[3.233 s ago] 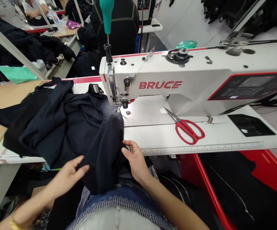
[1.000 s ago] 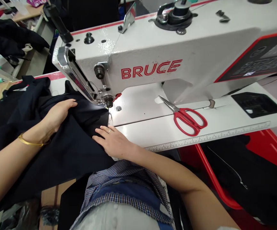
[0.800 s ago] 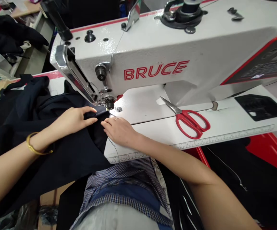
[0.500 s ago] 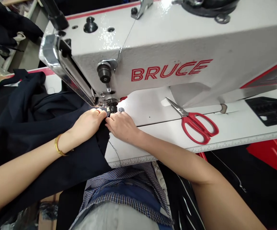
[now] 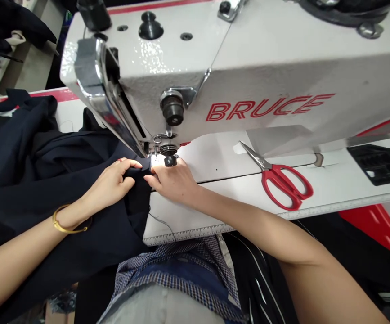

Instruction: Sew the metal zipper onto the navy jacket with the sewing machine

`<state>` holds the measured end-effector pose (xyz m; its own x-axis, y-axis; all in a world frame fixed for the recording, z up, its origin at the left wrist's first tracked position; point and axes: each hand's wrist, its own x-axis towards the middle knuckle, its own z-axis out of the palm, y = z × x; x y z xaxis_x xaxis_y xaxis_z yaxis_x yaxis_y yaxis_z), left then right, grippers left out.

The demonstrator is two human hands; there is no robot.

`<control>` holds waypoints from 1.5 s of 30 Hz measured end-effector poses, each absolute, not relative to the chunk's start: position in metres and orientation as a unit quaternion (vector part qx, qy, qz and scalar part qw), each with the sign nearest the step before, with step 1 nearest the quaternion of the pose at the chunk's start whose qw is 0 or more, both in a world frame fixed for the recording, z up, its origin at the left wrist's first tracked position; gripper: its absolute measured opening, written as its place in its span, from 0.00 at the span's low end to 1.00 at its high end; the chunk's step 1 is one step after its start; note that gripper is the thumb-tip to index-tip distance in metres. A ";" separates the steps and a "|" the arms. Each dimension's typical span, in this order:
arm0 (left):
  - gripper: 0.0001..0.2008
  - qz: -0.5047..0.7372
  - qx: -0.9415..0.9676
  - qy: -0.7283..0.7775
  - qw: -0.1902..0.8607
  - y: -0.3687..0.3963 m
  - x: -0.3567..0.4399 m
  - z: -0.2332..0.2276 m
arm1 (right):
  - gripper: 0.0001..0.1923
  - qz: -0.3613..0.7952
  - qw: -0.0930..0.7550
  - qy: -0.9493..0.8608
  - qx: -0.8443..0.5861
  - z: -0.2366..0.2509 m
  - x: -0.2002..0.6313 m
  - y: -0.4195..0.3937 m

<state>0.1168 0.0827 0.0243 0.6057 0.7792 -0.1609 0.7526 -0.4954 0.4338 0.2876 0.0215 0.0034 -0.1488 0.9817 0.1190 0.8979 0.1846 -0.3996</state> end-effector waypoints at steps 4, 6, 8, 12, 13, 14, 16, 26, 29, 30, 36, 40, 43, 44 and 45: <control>0.17 0.044 0.889 0.401 0.218 0.081 0.120 0.024 | 0.14 0.131 0.183 -0.744 -0.630 0.003 0.282 0.027; 0.17 0.063 0.878 0.416 0.230 0.086 0.117 0.025 | 0.13 0.136 0.184 -0.739 -0.634 0.001 0.281 0.027; 0.18 0.091 0.855 0.452 0.235 0.094 0.112 0.028 | 0.13 0.152 0.192 -0.733 -0.635 -0.001 0.282 0.027; 0.19 0.106 0.825 0.496 0.250 0.105 0.106 0.035 | 0.14 0.167 0.206 -0.726 -0.634 -0.002 0.283 0.027; 0.19 0.097 0.826 0.492 0.256 0.105 0.106 0.036 | 0.13 0.166 0.205 -0.726 -0.635 -0.002 0.282 0.027; 0.19 0.091 0.830 0.487 0.256 0.104 0.106 0.037 | 0.13 0.165 0.205 -0.724 -0.638 -0.001 0.282 0.027; 0.17 0.090 0.846 0.470 0.236 0.098 0.108 0.038 | 0.14 0.163 0.207 -0.719 -0.644 0.000 0.281 0.027; 0.16 0.076 0.933 0.346 0.058 0.072 0.110 0.037 | 0.19 0.217 0.213 -0.702 -0.644 0.009 0.288 0.033; 0.17 0.074 0.939 0.333 0.038 0.070 0.109 0.033 | 0.16 0.222 0.215 -0.702 -0.641 0.008 0.287 0.034; 0.17 0.075 0.940 0.332 0.036 0.069 0.109 0.032 | 0.16 0.223 0.217 -0.703 -0.640 0.007 0.287 0.034; 0.18 0.073 0.915 0.353 0.183 0.068 0.115 0.037 | 0.13 0.222 0.227 -0.713 -0.625 0.005 0.287 0.033; 0.23 -0.011 0.841 0.451 0.298 0.079 0.125 0.040 | 0.12 0.267 0.247 -0.719 -0.591 0.004 0.288 0.033; 0.24 -0.041 0.813 0.492 0.309 0.089 0.131 0.034 | 0.13 0.288 0.239 -0.727 -0.575 0.002 0.288 0.033; 0.25 -0.038 0.813 0.488 0.315 0.091 0.131 0.032 | 0.13 0.284 0.236 -0.730 -0.575 0.001 0.288 0.033; 0.25 -0.031 0.816 0.478 0.324 0.093 0.131 0.029 | 0.12 0.278 0.236 -0.730 -0.578 0.001 0.288 0.033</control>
